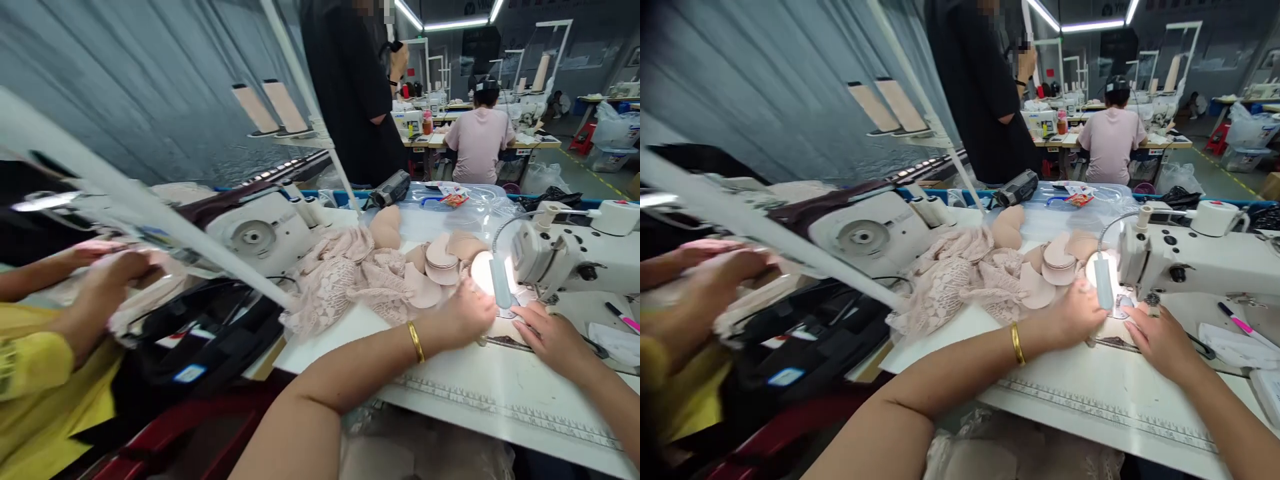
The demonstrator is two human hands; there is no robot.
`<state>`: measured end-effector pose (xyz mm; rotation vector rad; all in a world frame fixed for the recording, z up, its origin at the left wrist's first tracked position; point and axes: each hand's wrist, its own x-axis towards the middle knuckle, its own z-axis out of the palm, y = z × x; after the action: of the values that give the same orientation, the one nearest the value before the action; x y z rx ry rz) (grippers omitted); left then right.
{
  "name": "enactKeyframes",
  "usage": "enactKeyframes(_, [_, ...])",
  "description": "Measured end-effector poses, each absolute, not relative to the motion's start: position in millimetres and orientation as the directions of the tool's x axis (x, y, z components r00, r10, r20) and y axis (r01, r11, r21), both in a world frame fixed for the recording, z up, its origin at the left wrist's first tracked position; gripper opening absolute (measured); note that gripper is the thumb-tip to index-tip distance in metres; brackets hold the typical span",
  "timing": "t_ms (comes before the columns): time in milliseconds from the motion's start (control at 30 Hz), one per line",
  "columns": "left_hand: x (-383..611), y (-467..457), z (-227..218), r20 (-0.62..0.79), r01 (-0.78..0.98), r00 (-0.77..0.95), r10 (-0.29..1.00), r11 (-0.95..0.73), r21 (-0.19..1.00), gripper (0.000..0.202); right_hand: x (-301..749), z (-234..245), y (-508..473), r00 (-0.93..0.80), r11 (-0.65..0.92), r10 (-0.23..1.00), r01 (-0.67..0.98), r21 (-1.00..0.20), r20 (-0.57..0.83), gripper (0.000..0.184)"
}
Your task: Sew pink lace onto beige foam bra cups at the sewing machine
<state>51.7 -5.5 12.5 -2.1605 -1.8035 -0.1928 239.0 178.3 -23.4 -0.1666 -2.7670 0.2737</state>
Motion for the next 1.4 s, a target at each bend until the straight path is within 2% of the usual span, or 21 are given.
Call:
enactKeyframes(100, [70.6,-47.2,22.9,0.207,0.977,0.206,0.956,-0.19,-0.096,0.013,242.7,-42.4,190.0,-0.903,0.975,0.143,0.058,-0.215,0.404,0.036])
enactKeyframes(167, [70.5,-80.7,31.5,0.2,0.991,0.136,0.97,-0.131,-0.039,0.023,243.0,-54.1,196.9,-0.901,0.973,0.13,0.035,-0.229,0.415,0.037])
enactKeyframes(233, [57.0,-114.6,38.0,0.27,0.998,-0.064,0.961,0.068,-0.006,0.039,242.7,-61.1,201.0,-0.902,0.971,0.125,0.025,-0.239,0.412,0.037])
enactKeyframes(300, [33.7,-144.7,40.8,0.351,0.938,-0.336,0.874,0.344,0.041,0.052,242.8,-63.3,202.6,-0.902,0.97,0.118,0.016,-0.241,0.415,0.037])
enactKeyframes(367, [9.6,-166.8,41.6,0.356,0.847,-0.522,0.775,0.521,0.108,0.043,243.5,-62.3,202.9,-0.899,0.972,0.108,0.006,-0.234,0.425,0.035])
enactKeyframes(433, [-6.4,-179.1,44.7,0.328,0.816,-0.575,0.749,0.557,0.157,0.029,244.4,-58.9,202.1,-0.893,0.975,0.085,-0.018,-0.222,0.443,0.033])
enactKeyframes(567, [-4.4,-178.6,66.0,0.458,0.846,-0.533,0.712,0.429,0.318,0.023,245.7,-41.4,187.4,-0.882,0.956,-0.012,-0.149,-0.254,0.471,0.029])
enactKeyframes(633, [6.6,-169.6,79.7,0.527,0.857,-0.502,0.686,0.312,0.409,0.022,245.8,-26.9,167.4,-0.905,0.918,-0.022,-0.187,-0.35,0.425,0.028])
enactKeyframes(700, [18.9,-157.4,89.7,0.574,0.87,-0.463,0.675,0.222,0.441,0.022,245.7,-11.6,139.1,-0.944,0.851,0.036,-0.142,-0.505,0.327,0.031])
enactKeyframes(767, [31.4,-144.5,93.1,0.634,0.895,-0.404,0.659,0.141,0.424,0.022,245.2,1.7,108.3,-0.981,0.689,0.136,-0.007,-0.725,0.139,0.049])
enactKeyframes(833, [44.5,-134.4,89.8,0.678,0.93,-0.282,0.679,0.02,0.368,0.022,244.6,11.3,84.4,-0.993,0.401,0.111,0.074,-0.913,-0.032,0.063])
enactKeyframes(867, [51.2,-131.8,86.1,0.673,0.942,-0.197,0.713,-0.052,0.331,0.022,245.1,15.0,77.9,-0.992,0.299,0.107,0.093,-0.95,-0.063,0.063])
enactKeyframes(900, [57.6,-131.5,81.5,0.637,0.946,-0.103,0.764,-0.122,0.299,0.021,246.7,18.0,75.9,-0.989,0.259,0.117,0.117,-0.959,-0.09,0.063])
enactKeyframes(967, [67.7,-138.1,71.2,0.47,0.93,0.075,0.879,-0.231,0.285,0.018,255.1,23.4,85.1,-0.977,0.35,0.173,0.179,-0.92,-0.124,0.062])
enactKeyframes(1033, [72.5,-152.8,61.1,0.296,0.892,0.154,0.943,-0.261,0.368,0.014,269.4,29.0,105.5,-0.96,0.546,0.224,0.264,-0.795,-0.165,0.058])
enactKeyframes(1067, [72.8,-161.5,56.6,0.249,0.867,0.138,0.959,-0.238,0.438,0.02,276.9,32.2,116.4,-0.955,0.627,0.231,0.293,-0.722,-0.187,0.056])
enactKeyframes(1133, [70.9,-176.8,48.7,0.241,0.803,-0.031,0.97,-0.12,0.584,0.029,287.3,39.2,132.3,-0.943,0.706,0.281,0.328,-0.627,-0.177,0.054])
enactKeyframes(1233, [69.5,-184.0,39.1,0.217,0.698,-0.448,0.867,0.188,0.691,0.033,281.1,48.4,131.7,-0.946,0.732,0.313,0.298,-0.613,-0.086,0.053])
enactKeyframes(1300, [73.9,-175.4,33.9,0.13,0.634,-0.608,0.784,0.381,0.673,0.039,262.5,51.1,118.7,-0.963,0.748,0.271,0.214,-0.628,-0.005,0.05])
enactKeyframes(1400, [88.3,-151.4,27.4,0.014,0.603,-0.67,0.742,0.533,0.594,0.04,224.3,48.6,99.5,-0.976,0.77,0.201,0.109,-0.628,0.077,0.048])
